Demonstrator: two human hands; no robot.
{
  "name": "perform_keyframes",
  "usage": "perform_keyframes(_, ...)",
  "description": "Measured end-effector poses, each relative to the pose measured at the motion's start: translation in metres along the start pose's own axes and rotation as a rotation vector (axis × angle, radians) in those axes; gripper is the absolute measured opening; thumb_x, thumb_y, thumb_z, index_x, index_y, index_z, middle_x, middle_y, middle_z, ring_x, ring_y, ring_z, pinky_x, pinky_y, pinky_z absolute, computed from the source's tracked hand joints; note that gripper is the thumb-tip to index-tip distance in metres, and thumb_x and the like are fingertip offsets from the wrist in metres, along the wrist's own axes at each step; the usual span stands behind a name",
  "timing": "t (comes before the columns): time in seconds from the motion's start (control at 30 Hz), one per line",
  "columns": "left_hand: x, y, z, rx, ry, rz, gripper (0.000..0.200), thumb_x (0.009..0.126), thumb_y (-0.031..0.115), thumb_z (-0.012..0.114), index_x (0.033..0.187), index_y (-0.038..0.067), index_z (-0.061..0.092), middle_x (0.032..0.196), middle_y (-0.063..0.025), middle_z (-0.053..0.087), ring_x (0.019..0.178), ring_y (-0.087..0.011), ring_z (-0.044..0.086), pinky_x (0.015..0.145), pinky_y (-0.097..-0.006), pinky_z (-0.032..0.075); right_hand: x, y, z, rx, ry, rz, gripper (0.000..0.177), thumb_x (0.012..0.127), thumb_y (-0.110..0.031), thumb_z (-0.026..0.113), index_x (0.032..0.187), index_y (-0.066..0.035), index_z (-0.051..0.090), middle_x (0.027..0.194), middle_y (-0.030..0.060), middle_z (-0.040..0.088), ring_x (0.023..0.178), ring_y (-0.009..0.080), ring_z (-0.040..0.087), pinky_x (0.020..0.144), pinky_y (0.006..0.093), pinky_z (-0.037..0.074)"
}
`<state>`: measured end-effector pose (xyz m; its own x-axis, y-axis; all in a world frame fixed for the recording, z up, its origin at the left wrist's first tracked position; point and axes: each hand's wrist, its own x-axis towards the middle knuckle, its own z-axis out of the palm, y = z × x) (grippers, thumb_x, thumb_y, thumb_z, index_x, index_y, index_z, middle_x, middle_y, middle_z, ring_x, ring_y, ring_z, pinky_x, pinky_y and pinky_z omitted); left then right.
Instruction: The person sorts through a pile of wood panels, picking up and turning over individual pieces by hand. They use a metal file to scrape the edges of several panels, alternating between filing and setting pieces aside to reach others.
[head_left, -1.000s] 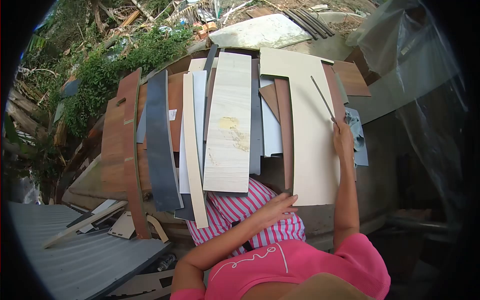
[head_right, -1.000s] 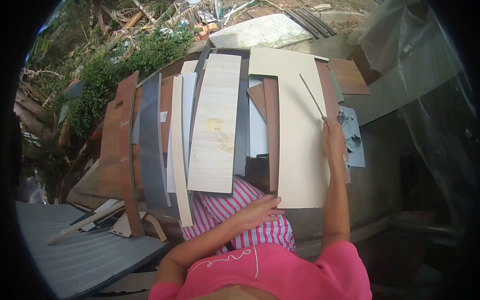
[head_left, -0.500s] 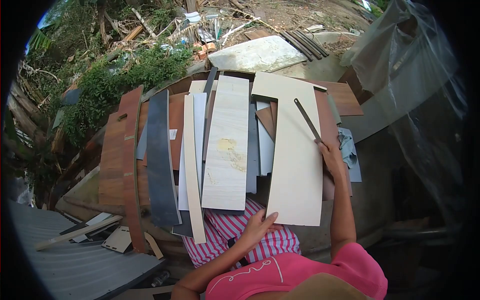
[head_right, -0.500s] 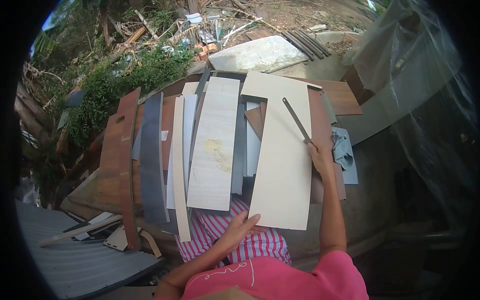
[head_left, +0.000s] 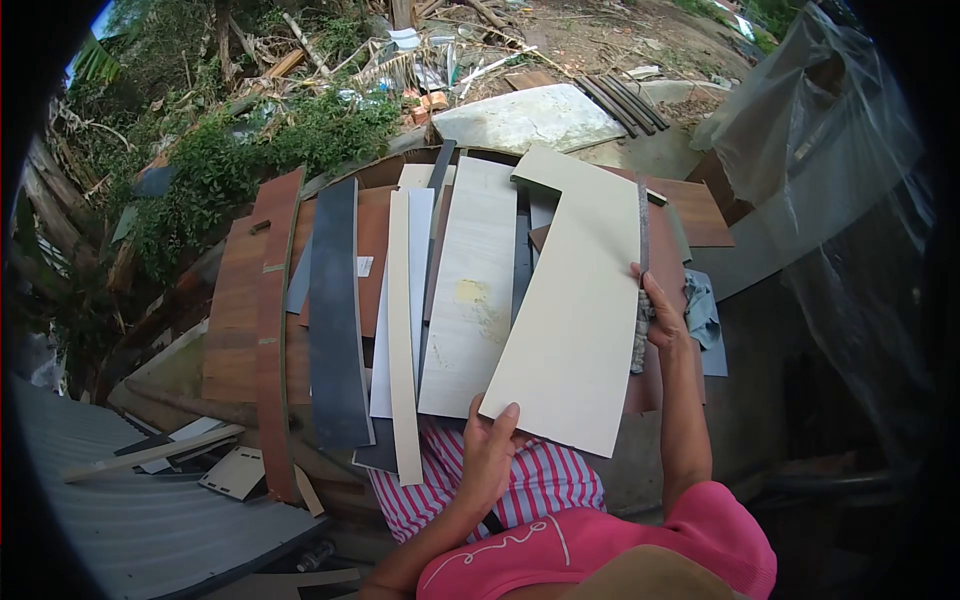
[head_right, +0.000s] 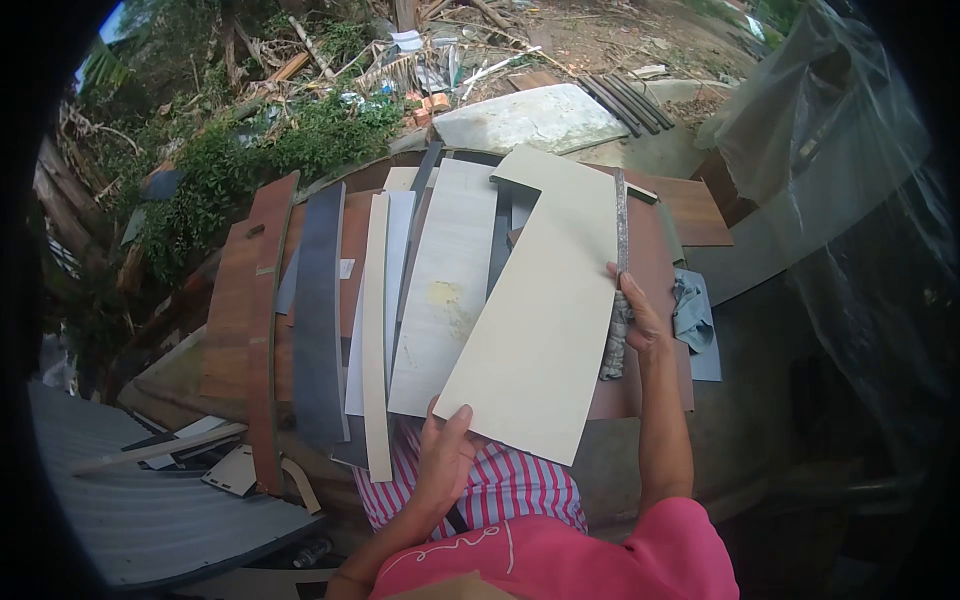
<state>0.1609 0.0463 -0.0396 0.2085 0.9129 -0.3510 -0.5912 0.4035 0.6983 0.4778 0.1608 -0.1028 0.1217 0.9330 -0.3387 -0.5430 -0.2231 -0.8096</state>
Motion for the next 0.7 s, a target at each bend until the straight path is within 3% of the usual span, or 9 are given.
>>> perform_keyframes(0.1, 0.003, -0.002, 0.006, -0.103, 0.028, 0.037, 0.039, 0.091, 0.021, 0.056, 0.120, -0.002, 0.043, 0.115, -0.0120, 0.051, 0.100, -0.0160, 0.056, 0.082, -0.0310, 0.050, 0.002, 0.002, 0.000, -0.056, -0.031, -0.075, 0.044, 0.089, -0.030, 0.058, 0.126, -0.007, 0.050, 0.105, 0.0047, 0.058, 0.093, 0.0126, 0.057, 0.082, 0.0309, 0.049)
perform_keyframes(0.2, 0.009, -0.007, 0.007, -0.078, 0.024, 0.048, 0.041, 0.090, 0.019, 0.058, 0.123, -0.001, 0.043, 0.114, -0.0102, 0.051, 0.100, -0.0139, 0.055, 0.083, -0.0284, 0.048, -0.001, 0.001, 0.006, -0.145, -0.105, -0.088, 0.046, 0.087, -0.024, 0.061, 0.128, -0.007, 0.048, 0.108, 0.0051, 0.056, 0.095, 0.0126, 0.056, 0.082, 0.0302, 0.049)
perform_keyframes(0.3, 0.013, -0.012, 0.014, 0.011, 0.015, 0.042, 0.043, 0.092, 0.014, 0.053, 0.130, 0.001, 0.037, 0.123, -0.0101, 0.049, 0.110, -0.0168, 0.053, 0.092, -0.0317, 0.045, -0.010, 0.000, 0.023, -0.204, -0.037, -0.123, 0.051, 0.083, -0.020, 0.063, 0.129, -0.007, 0.046, 0.108, 0.0064, 0.055, 0.093, 0.0131, 0.056, 0.081, 0.0287, 0.048)
perform_keyframes(0.37, 0.012, 0.002, 0.018, -0.073, 0.005, -0.040, 0.044, 0.091, 0.014, 0.054, 0.129, -0.001, 0.037, 0.122, -0.0098, 0.050, 0.109, -0.0166, 0.053, 0.092, -0.0313, 0.044, -0.008, 0.003, 0.028, -0.191, 0.011, -0.195, 0.053, 0.082, -0.020, 0.064, 0.130, -0.006, 0.044, 0.106, 0.0074, 0.054, 0.091, 0.0137, 0.056, 0.079, 0.0277, 0.048)
perform_keyframes(0.43, 0.014, 0.011, 0.017, -0.137, -0.108, 0.007, 0.047, 0.089, 0.013, 0.055, 0.129, -0.002, 0.037, 0.122, -0.0103, 0.050, 0.108, -0.0172, 0.054, 0.091, -0.0322, 0.045, -0.015, 0.007, 0.041, -0.162, 0.017, -0.222, 0.052, 0.083, -0.019, 0.063, 0.129, -0.007, 0.044, 0.104, 0.0087, 0.055, 0.092, 0.0145, 0.056, 0.079, 0.0277, 0.048)
perform_keyframes(0.7, -0.024, 0.067, -0.003, -0.011, -0.021, 0.025, 0.051, 0.087, 0.013, 0.053, 0.131, -0.004, 0.034, 0.122, -0.0142, 0.049, 0.113, -0.0199, 0.050, 0.093, -0.0345, 0.042, -0.042, 0.025, 0.084, -0.146, 0.036, -0.336, 0.044, 0.085, -0.020, 0.062, 0.125, -0.008, 0.048, 0.099, 0.0045, 0.057, 0.089, 0.0109, 0.057, 0.077, 0.0260, 0.049)
